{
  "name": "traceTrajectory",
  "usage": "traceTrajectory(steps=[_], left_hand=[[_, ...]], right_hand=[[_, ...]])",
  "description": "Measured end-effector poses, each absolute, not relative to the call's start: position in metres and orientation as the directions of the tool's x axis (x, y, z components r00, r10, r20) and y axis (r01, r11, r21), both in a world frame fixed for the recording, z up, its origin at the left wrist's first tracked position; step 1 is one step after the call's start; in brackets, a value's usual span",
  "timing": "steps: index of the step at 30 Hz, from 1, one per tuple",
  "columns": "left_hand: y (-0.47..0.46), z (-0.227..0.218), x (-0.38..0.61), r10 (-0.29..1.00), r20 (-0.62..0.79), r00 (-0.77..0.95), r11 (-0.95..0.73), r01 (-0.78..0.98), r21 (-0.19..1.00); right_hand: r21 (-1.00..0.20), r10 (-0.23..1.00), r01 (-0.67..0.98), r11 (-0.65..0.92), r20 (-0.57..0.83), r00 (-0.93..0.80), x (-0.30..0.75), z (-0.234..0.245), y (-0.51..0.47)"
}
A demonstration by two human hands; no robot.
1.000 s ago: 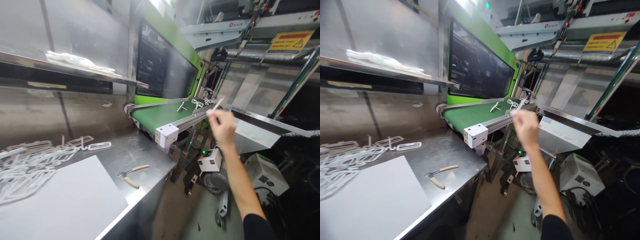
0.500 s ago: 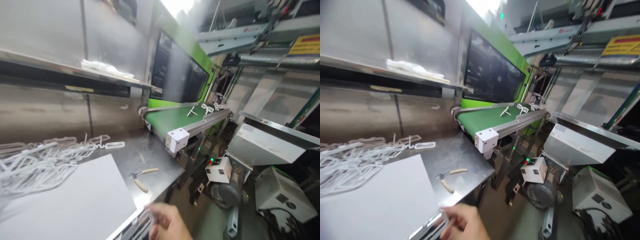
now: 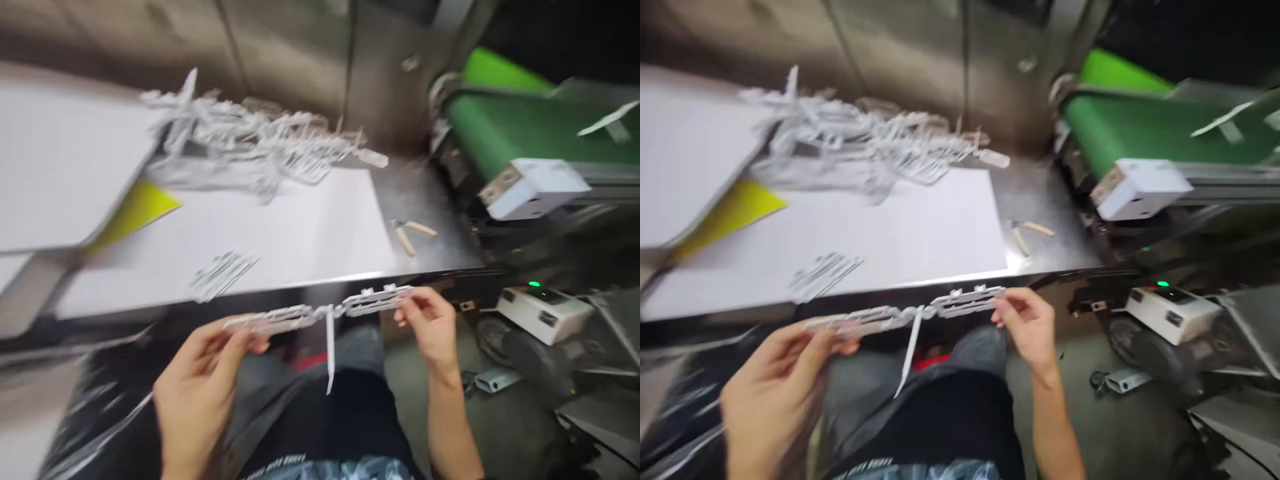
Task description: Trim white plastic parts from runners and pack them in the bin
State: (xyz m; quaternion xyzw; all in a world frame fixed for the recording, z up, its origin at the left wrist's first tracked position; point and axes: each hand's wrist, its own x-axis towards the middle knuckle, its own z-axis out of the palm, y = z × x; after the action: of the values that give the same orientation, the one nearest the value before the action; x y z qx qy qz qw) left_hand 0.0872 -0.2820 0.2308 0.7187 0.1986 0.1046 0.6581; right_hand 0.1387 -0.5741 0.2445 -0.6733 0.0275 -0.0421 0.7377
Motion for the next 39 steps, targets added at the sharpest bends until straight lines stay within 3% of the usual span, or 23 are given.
traceTrajectory(steps=[3,6,11,17,19,22,26,31,35,39], left_hand=[[-0.277,0.226,0.069,0.585,-0.094,0.806,0.026,0.097,0.995],[-0.274,0.224,0.07,0.593,-0.002,0.805,0.008,-0.004,1.0],[-0.267,0.223,0.069,0.606,0.078,0.791,-0.023,-0.081,0.996],[-0.266,0.229,0.069,0.578,0.126,0.806,-0.025,-0.136,0.99],[-0.265,0.235,0.07,0.534,0.064,0.843,0.068,-0.118,0.991],[-0.262,0.246,0.072,0.366,-0.196,0.91,0.34,0.066,0.938],[-0.26,0.252,0.075,0.202,-0.414,0.888,0.551,0.247,0.797],[-0.259,0.249,0.074,0.197,-0.458,0.867,0.571,0.278,0.772],[-0.258,0.248,0.071,0.216,-0.491,0.844,0.527,0.322,0.787],[-0.255,0.246,0.069,0.277,-0.436,0.856,0.443,0.289,0.849]], right_hand=[[-0.99,-0.091,0.132,0.039,0.128,0.988,0.139,0.23,-0.569],[-0.963,-0.028,0.265,-0.037,0.266,0.963,0.135,0.23,-0.563],[-0.935,0.048,0.347,-0.071,0.344,0.938,0.14,0.237,-0.56],[-0.902,-0.1,0.394,-0.178,0.415,0.905,0.146,0.23,-0.564],[-0.916,-0.216,0.354,-0.189,0.39,0.895,0.147,0.223,-0.569],[-0.95,-0.332,0.253,-0.183,0.302,0.893,0.146,0.217,-0.579],[-0.966,-0.258,0.152,-0.208,0.204,0.944,0.138,0.219,-0.588],[-0.983,-0.204,0.134,-0.124,0.158,0.966,0.137,0.221,-0.578],[-0.989,-0.053,0.148,0.015,0.147,0.988,0.14,0.224,-0.573],[-0.983,-0.004,0.178,-0.051,0.179,0.984,0.137,0.23,-0.572]])
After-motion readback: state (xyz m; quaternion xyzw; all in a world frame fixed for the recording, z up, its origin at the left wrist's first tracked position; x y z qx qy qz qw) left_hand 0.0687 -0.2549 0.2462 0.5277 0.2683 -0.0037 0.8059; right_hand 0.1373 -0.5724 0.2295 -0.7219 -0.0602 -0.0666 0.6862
